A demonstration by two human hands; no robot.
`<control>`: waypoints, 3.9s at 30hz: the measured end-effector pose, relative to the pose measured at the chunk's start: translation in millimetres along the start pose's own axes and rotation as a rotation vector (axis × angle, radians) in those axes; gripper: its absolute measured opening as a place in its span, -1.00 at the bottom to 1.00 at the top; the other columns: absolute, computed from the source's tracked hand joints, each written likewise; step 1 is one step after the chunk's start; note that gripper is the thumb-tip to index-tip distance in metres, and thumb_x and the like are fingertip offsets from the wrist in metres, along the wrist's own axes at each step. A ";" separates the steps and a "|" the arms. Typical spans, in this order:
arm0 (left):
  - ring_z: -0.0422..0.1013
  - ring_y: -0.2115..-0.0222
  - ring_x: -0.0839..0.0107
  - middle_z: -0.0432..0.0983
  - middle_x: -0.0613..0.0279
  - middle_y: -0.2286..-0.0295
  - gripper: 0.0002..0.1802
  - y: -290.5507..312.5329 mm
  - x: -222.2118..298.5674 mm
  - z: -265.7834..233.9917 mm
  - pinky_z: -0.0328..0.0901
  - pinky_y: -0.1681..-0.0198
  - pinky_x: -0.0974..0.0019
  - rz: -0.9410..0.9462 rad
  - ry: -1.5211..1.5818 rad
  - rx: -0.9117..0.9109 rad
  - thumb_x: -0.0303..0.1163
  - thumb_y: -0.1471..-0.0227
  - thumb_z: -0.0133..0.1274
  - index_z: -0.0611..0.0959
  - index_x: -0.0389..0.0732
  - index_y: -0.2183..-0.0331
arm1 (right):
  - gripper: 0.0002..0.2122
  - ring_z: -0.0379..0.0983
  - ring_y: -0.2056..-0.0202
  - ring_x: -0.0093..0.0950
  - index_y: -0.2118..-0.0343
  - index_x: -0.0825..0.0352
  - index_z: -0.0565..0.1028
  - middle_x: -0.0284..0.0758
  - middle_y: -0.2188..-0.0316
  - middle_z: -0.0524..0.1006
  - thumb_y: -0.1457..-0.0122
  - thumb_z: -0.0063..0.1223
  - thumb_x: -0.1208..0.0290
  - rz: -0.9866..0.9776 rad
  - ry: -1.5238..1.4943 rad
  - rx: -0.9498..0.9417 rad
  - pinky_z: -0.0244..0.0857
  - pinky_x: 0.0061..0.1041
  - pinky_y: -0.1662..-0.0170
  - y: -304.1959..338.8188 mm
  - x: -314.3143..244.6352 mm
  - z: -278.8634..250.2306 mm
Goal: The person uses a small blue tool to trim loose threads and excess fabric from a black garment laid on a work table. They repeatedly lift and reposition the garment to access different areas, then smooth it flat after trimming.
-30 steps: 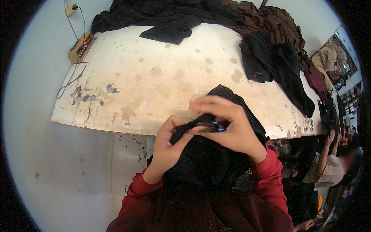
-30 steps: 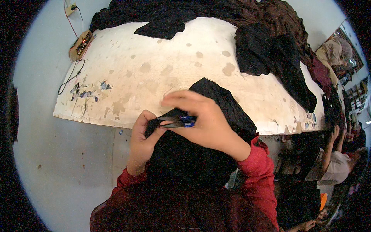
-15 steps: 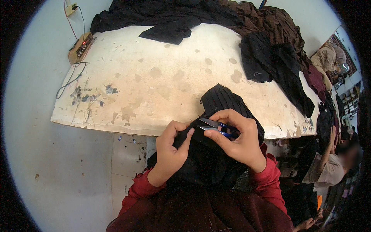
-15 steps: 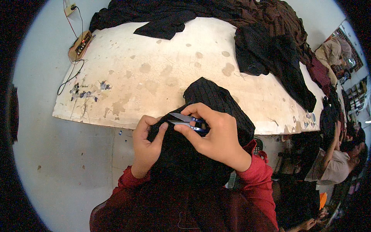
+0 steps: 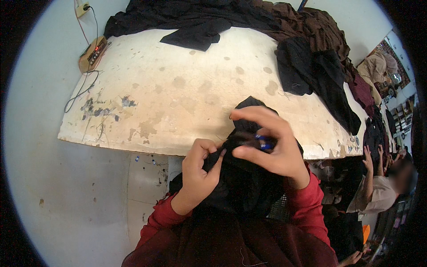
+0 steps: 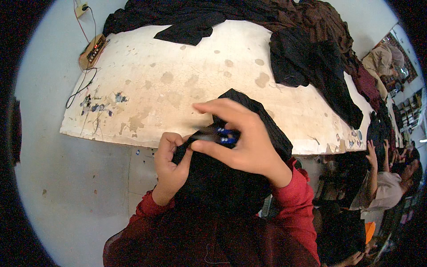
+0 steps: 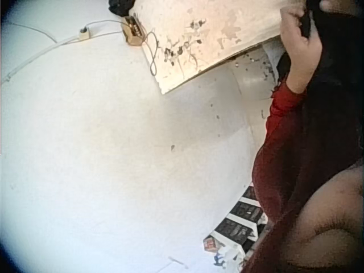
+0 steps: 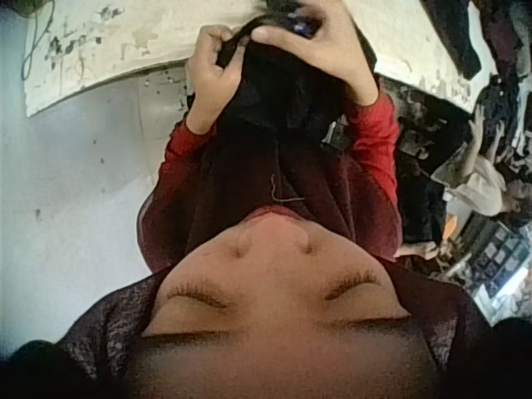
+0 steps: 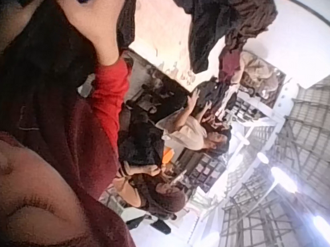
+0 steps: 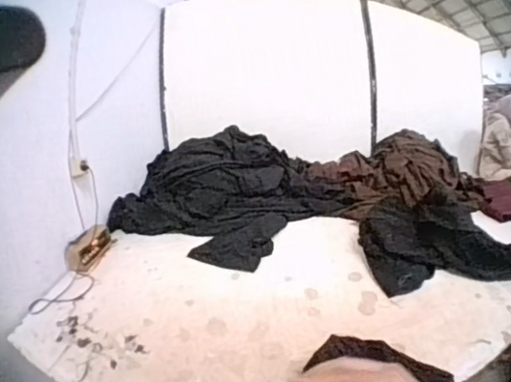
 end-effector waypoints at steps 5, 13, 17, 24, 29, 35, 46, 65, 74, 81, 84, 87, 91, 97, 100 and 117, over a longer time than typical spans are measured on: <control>0.45 0.18 0.34 0.39 0.07 0.24 -0.42 -1.4 5.2 2.1 0.31 0.09 0.39 0.028 0.025 -0.052 -0.77 0.03 0.02 0.12 -0.27 0.04 | -0.84 0.43 0.29 -0.54 0.38 0.41 0.55 -0.32 0.35 0.53 0.08 0.21 0.66 -0.013 -0.022 -0.207 0.29 -0.58 0.21 -11.3 0.8 16.7; 0.42 0.10 0.23 0.12 0.01 0.02 -0.29 -4.1 5.7 -0.3 0.32 0.02 0.34 0.013 0.061 -0.008 -0.81 0.06 0.01 0.05 -0.29 -0.06 | -0.75 0.37 0.29 -0.62 0.25 0.37 0.52 -0.35 0.36 0.48 0.01 0.24 0.47 0.087 0.230 0.135 0.23 -0.63 0.19 1.8 -17.2 -18.7; 0.42 0.11 0.21 0.05 0.10 -0.02 -0.30 -1.0 4.0 1.2 0.32 0.03 0.34 0.020 0.067 0.001 -0.78 0.04 0.01 0.03 -0.29 -0.06 | -0.73 0.41 0.42 -0.69 0.26 0.37 0.52 -0.42 0.47 0.55 0.03 0.29 0.42 0.347 0.124 -0.005 0.27 -0.70 0.28 23.7 5.4 0.3; 0.42 0.10 0.20 0.04 0.06 -0.04 -0.27 2.1 9.5 3.0 0.30 0.00 0.30 0.100 -0.097 -0.014 -0.78 0.05 0.02 0.02 -0.31 -0.07 | -0.81 0.50 0.47 -0.65 0.36 0.39 0.53 -0.31 0.53 0.59 0.02 0.27 0.45 0.292 0.296 0.011 0.32 -0.67 0.35 18.7 -2.0 5.0; 0.42 0.10 0.19 0.03 0.06 -0.05 -0.26 3.2 5.9 2.6 0.30 0.00 0.30 0.056 -0.049 0.012 -0.78 0.06 0.03 0.02 -0.31 -0.08 | -0.82 0.51 0.48 -0.63 0.37 0.39 0.54 -0.31 0.54 0.58 0.02 0.26 0.44 0.195 0.343 0.105 0.32 -0.67 0.37 18.1 -6.4 0.4; 0.46 0.16 0.23 0.34 -0.11 0.16 -0.27 0.3 12.7 2.6 0.30 0.03 0.34 0.090 -0.071 -0.004 -0.79 0.06 0.01 0.03 -0.32 -0.08 | -0.78 0.51 0.60 -0.38 0.38 0.23 0.56 -0.31 0.63 0.53 0.02 0.24 0.21 0.192 0.259 0.025 0.30 -0.50 0.53 18.8 -3.3 5.2; 0.49 0.19 0.24 0.48 -0.18 0.25 -0.25 -0.9 11.1 2.5 0.33 0.06 0.34 0.087 -0.089 0.005 -0.77 0.07 0.03 0.01 -0.37 -0.08 | -0.82 0.47 0.53 -0.60 0.40 0.38 0.56 -0.28 0.58 0.56 0.04 0.27 0.41 0.250 0.280 -0.059 0.30 -0.64 0.39 12.1 -6.2 7.5; 0.44 0.20 0.32 0.31 -0.04 0.14 -0.09 -4.7 1.9 23.6 0.28 0.04 0.29 -0.036 -0.032 -0.182 -0.68 0.11 0.11 -0.11 -0.25 -0.13 | -0.83 0.47 0.44 -0.32 0.43 0.33 0.52 -0.27 0.49 0.48 0.17 0.14 0.61 -0.083 0.227 0.019 0.33 -0.50 0.34 3.3 -8.0 3.8; 0.41 0.18 0.31 0.41 0.05 0.29 -0.29 -14.5 0.2 29.6 0.21 0.00 0.24 -0.141 0.073 -0.170 -0.56 0.09 0.19 0.16 -0.29 -0.03 | -0.74 0.44 0.34 -0.62 0.20 0.36 0.53 -0.37 0.31 0.55 -0.01 0.22 0.48 0.253 -0.003 -0.082 0.27 -0.62 0.28 19.9 31.6 -14.8; 0.35 0.27 0.38 0.45 0.22 0.42 -0.67 -27.0 -14.5 10.2 0.18 0.08 0.34 0.085 0.065 -0.294 -0.35 0.19 0.32 0.50 -0.28 0.45 | -0.85 0.42 0.37 -0.58 0.33 0.39 0.58 -0.36 0.47 0.52 0.00 0.21 0.54 0.276 -0.099 0.000 0.25 -0.60 0.22 29.9 53.6 -31.3; 0.42 0.34 0.44 0.51 0.20 0.45 -0.79 -14.5 -14.4 23.6 0.27 0.21 0.40 -0.186 0.223 -0.173 -0.53 0.14 0.25 0.50 -0.28 0.45 | -0.80 0.42 0.37 -0.54 0.28 0.38 0.58 -0.34 0.44 0.51 0.02 0.24 0.51 0.175 -0.008 0.129 0.25 -0.58 0.20 31.3 54.0 -34.5; 0.45 0.36 0.45 0.55 0.12 0.39 -0.81 -7.2 -15.8 22.1 0.31 0.23 0.42 -0.114 0.103 -0.083 -0.64 0.11 0.20 0.47 -0.29 0.47 | -0.70 0.42 0.37 -0.50 0.22 0.37 0.57 -0.31 0.42 0.51 0.06 0.29 0.45 0.118 0.212 0.285 0.27 -0.58 0.21 32.7 29.1 -39.4; 0.46 0.31 0.42 0.56 0.06 0.34 -0.81 -5.4 -5.7 23.3 0.31 0.20 0.40 0.116 -0.072 -0.067 -0.70 0.12 0.16 0.46 -0.31 0.49 | -0.72 0.39 0.52 -0.66 0.25 0.31 0.57 -0.38 0.58 0.51 0.07 0.31 0.39 0.306 0.074 0.200 0.25 -0.68 0.41 49.4 13.6 -32.5; 0.49 0.30 0.27 0.57 0.05 0.34 -0.79 -4.3 3.5 26.0 0.32 0.19 0.35 0.236 -0.232 -0.061 -0.74 0.21 0.13 0.46 -0.29 0.49 | -0.80 0.42 0.45 -0.70 0.35 0.42 0.54 -0.36 0.50 0.57 0.02 0.28 0.47 0.396 0.163 0.027 0.28 -0.69 0.32 47.0 10.8 -15.3; 0.49 0.28 0.22 0.57 0.06 0.35 -0.78 -3.3 3.4 26.0 0.32 0.18 0.31 0.262 -0.268 -0.067 -0.73 0.23 0.13 0.45 -0.28 0.50 | -0.81 0.42 0.47 -0.70 0.35 0.42 0.55 -0.34 0.53 0.57 0.02 0.27 0.45 0.375 0.211 -0.006 0.28 -0.68 0.35 43.1 7.3 -15.0; 0.45 0.33 0.43 0.56 0.19 0.41 -0.83 -2.0 -14.6 15.5 0.31 0.25 0.38 -0.079 -0.039 -0.079 -0.65 0.13 0.14 0.47 -0.25 0.49 | -0.78 0.45 0.39 -0.58 0.31 0.32 0.60 -0.39 0.48 0.56 0.07 0.31 0.44 0.199 0.099 -0.016 0.29 -0.61 0.24 -6.1 31.2 -27.6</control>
Point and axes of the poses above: each hand's wrist, its own y-axis away from the middle knuckle, its own z-axis out of the palm, x = y × z, the point moved 6 cm from there along -y, towards the middle knuckle
